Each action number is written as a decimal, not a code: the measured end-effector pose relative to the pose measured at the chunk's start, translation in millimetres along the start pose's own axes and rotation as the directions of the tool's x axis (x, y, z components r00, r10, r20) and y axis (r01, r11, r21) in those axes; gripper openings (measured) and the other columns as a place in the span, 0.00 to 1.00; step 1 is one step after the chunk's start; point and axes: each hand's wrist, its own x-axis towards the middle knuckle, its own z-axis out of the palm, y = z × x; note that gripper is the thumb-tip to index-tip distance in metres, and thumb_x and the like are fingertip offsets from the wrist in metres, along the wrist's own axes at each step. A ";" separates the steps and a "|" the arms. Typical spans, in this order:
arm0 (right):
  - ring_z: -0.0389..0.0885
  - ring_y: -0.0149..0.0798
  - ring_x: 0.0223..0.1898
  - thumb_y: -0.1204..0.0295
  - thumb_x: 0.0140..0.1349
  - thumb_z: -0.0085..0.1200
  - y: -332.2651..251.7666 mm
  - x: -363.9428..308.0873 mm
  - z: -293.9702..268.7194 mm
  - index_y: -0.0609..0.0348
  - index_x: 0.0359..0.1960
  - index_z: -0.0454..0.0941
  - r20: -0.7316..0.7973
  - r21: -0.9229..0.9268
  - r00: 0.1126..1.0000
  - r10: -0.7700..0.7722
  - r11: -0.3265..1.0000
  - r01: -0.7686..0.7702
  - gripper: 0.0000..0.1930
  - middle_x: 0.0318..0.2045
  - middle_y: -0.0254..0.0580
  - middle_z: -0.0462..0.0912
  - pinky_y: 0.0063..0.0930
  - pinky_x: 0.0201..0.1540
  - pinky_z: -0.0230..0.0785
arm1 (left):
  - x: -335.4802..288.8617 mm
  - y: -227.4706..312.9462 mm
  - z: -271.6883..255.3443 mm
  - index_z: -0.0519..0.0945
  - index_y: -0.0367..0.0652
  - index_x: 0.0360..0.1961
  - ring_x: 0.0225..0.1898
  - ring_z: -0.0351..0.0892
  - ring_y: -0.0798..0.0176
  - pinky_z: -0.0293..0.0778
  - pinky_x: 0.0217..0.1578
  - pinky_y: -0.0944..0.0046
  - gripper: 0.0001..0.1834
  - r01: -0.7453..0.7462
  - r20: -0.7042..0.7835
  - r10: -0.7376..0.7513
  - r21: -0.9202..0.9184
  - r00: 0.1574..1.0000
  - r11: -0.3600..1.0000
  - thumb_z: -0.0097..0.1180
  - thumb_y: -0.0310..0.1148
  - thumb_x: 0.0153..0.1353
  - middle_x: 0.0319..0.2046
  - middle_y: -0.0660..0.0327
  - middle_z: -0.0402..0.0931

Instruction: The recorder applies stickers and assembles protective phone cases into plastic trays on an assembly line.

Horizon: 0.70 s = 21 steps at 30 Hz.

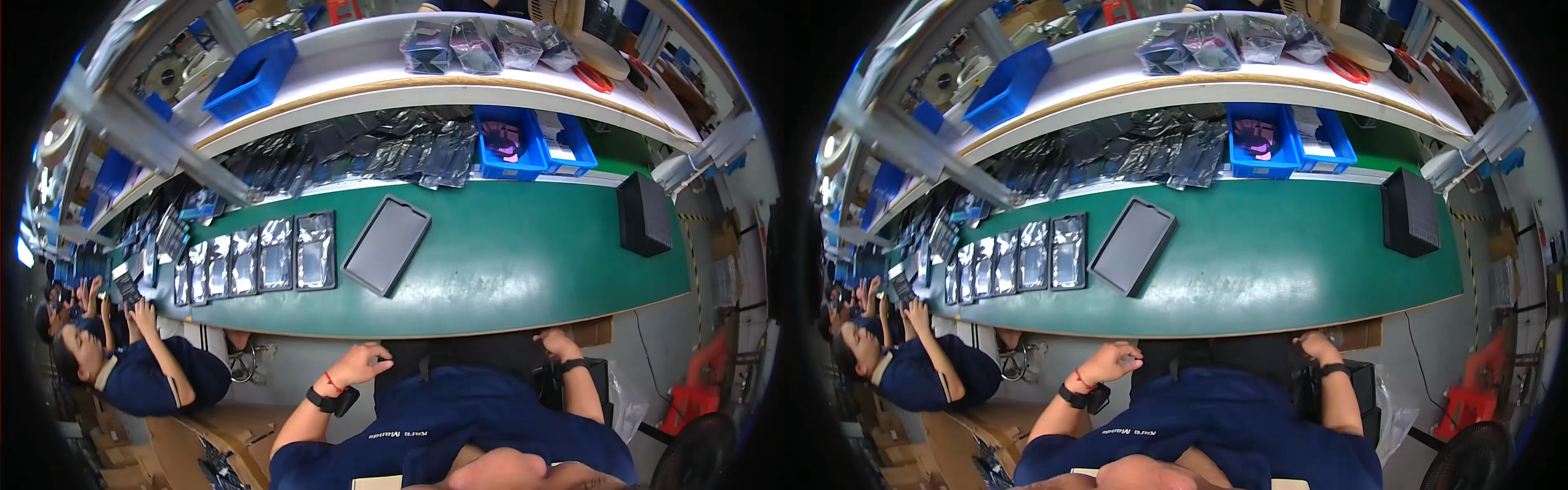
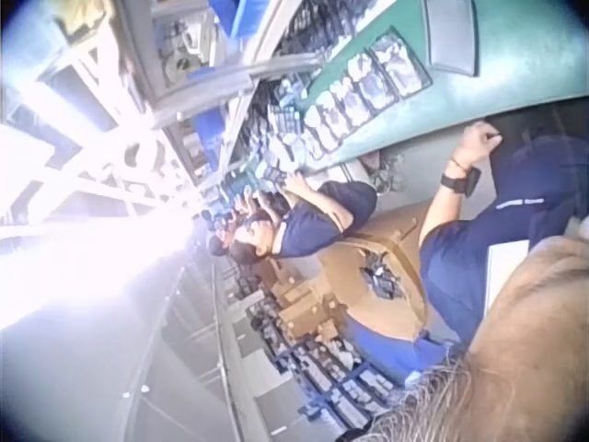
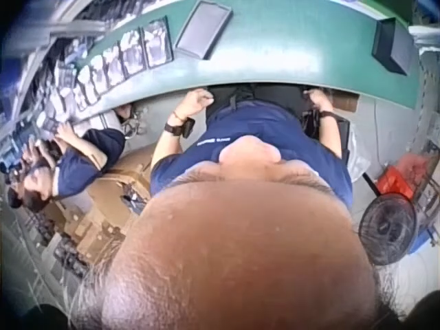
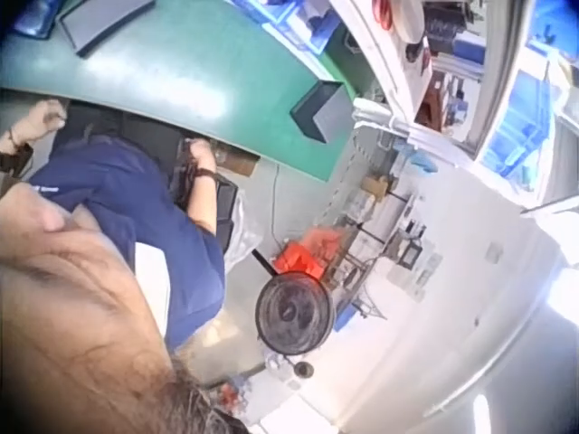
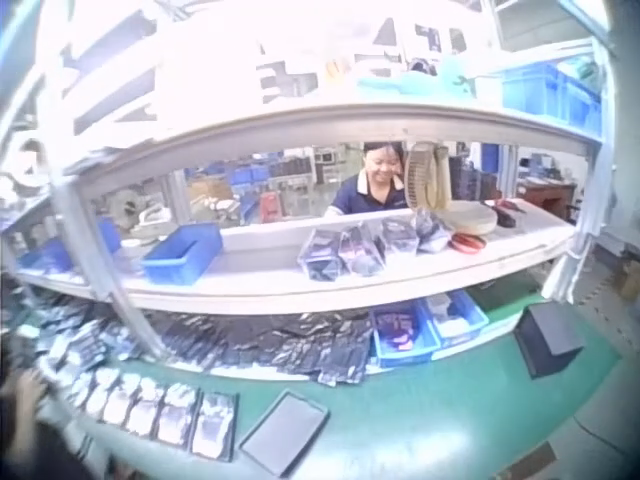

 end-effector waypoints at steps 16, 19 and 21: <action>0.73 0.26 0.30 0.67 0.61 0.52 -270.2 -102.1 -19.3 0.60 0.40 0.72 -0.243 0.658 0.751 -0.613 0.465 0.592 0.11 0.32 0.35 0.77 0.20 0.32 0.67 | 102.5 152.1 -63.5 0.75 0.38 0.29 0.25 0.76 0.64 0.71 0.28 0.63 0.10 -0.267 -0.529 0.293 0.126 0.797 0.955 0.62 0.32 0.51 0.24 0.59 0.77; 0.72 0.23 0.27 0.71 0.57 0.57 -304.6 -95.3 -4.5 0.59 0.36 0.72 -0.483 0.648 0.604 -0.634 0.205 0.733 0.10 0.30 0.33 0.77 0.15 0.28 0.65 | 100.8 165.1 -37.2 0.76 0.38 0.32 0.27 0.68 0.80 0.68 0.26 0.74 0.08 -0.510 -0.528 0.298 -0.317 0.795 0.800 0.61 0.28 0.54 0.25 0.68 0.75; 0.71 0.22 0.25 0.72 0.55 0.59 -306.8 -86.6 -10.5 0.59 0.32 0.72 -0.568 0.537 0.532 -0.628 0.208 0.818 0.08 0.26 0.31 0.76 0.14 0.26 0.63 | 102.7 174.1 -24.7 0.73 0.38 0.43 0.37 0.71 0.74 0.71 0.38 0.71 0.15 -0.524 -0.510 0.314 -0.343 0.801 0.780 0.60 0.26 0.54 0.38 0.65 0.74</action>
